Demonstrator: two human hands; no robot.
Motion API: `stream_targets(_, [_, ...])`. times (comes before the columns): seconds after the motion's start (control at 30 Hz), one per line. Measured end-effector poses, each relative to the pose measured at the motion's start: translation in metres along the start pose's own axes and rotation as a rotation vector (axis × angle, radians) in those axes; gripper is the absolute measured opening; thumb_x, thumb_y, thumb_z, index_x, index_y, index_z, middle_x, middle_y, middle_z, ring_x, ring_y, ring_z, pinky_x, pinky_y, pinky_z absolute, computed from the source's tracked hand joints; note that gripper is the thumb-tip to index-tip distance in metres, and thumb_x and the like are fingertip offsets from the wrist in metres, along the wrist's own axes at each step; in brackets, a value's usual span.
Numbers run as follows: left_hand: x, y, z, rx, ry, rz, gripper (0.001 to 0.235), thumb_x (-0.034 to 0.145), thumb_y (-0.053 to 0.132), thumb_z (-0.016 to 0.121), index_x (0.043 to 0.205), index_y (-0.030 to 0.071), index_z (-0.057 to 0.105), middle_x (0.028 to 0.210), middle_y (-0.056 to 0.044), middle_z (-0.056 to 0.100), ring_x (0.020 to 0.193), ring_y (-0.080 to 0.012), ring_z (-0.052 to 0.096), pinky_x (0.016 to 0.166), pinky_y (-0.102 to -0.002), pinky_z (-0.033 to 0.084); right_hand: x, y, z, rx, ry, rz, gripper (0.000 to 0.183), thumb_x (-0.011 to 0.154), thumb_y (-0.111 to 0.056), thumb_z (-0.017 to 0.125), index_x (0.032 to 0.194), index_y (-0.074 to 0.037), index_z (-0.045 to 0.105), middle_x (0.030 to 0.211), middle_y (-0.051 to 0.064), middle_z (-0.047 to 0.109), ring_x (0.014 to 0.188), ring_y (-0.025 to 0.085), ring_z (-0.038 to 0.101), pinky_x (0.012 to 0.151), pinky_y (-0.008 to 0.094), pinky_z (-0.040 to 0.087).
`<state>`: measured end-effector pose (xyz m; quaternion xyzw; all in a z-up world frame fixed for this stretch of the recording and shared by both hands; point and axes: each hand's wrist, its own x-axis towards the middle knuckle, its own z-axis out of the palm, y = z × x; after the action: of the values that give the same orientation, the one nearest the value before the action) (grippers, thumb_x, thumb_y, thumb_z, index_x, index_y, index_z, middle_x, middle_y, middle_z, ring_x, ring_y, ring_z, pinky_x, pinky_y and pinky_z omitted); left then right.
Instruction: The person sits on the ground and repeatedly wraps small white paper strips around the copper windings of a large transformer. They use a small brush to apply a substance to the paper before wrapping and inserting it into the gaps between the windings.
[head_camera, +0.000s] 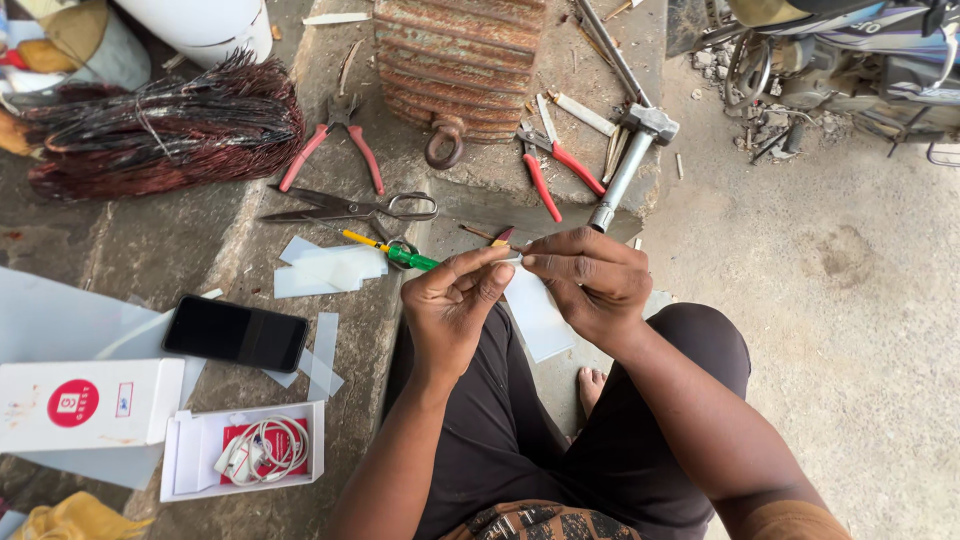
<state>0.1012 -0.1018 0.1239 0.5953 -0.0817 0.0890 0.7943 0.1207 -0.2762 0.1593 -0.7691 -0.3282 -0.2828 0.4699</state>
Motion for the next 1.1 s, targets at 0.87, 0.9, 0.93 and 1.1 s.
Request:
stream_targets(0.87, [0.066, -0.021, 0.047, 0.114, -0.208, 0.301, 0.016, 0.095, 0.008, 0.080, 0.110, 0.003, 0.077, 0.100, -0.008, 0.078, 0.090, -0.0108, 0.074, 0.077, -0.021, 0.061, 0.002, 0.041, -0.050, -0.074, 0.026, 0.197, 0.012, 0.095, 0.008, 0.076, 0.103, -0.001, 0.074, 0.097, 0.012, 0.074, 0.085, 0.016, 0.072, 0.073, 0.027, 0.056])
stream_targets(0.9, [0.065, -0.025, 0.047, 0.055, -0.198, 0.175, 0.017, 0.095, 0.008, 0.080, 0.111, 0.001, 0.078, 0.096, -0.008, 0.078, 0.087, -0.0091, 0.072, 0.075, -0.020, 0.058, 0.003, 0.042, -0.048, -0.123, 0.030, 0.166, 0.011, 0.093, 0.008, 0.077, 0.100, 0.000, 0.074, 0.095, 0.012, 0.073, 0.084, 0.016, 0.072, 0.072, 0.027, 0.056])
stream_targets(0.93, [0.065, -0.028, 0.047, -0.003, -0.188, 0.051, 0.018, 0.096, 0.008, 0.080, 0.111, 0.000, 0.078, 0.092, -0.008, 0.078, 0.083, -0.0075, 0.069, 0.073, -0.020, 0.056, 0.004, 0.043, -0.047, -0.135, 0.031, 0.143, 0.012, 0.093, 0.009, 0.076, 0.098, 0.000, 0.072, 0.097, 0.012, 0.073, 0.084, 0.017, 0.073, 0.072, 0.027, 0.056])
stream_targets(1.1, [0.070, -0.033, 0.043, -0.212, -0.234, -0.062, 0.019, 0.095, 0.010, 0.078, 0.110, -0.001, 0.075, 0.096, -0.005, 0.078, 0.089, -0.0065, 0.072, 0.079, -0.020, 0.059, 0.010, 0.044, -0.045, -0.259, -0.005, -0.023, 0.016, 0.088, 0.013, 0.072, 0.095, -0.001, 0.069, 0.100, 0.014, 0.073, 0.090, 0.024, 0.076, 0.074, 0.031, 0.060])
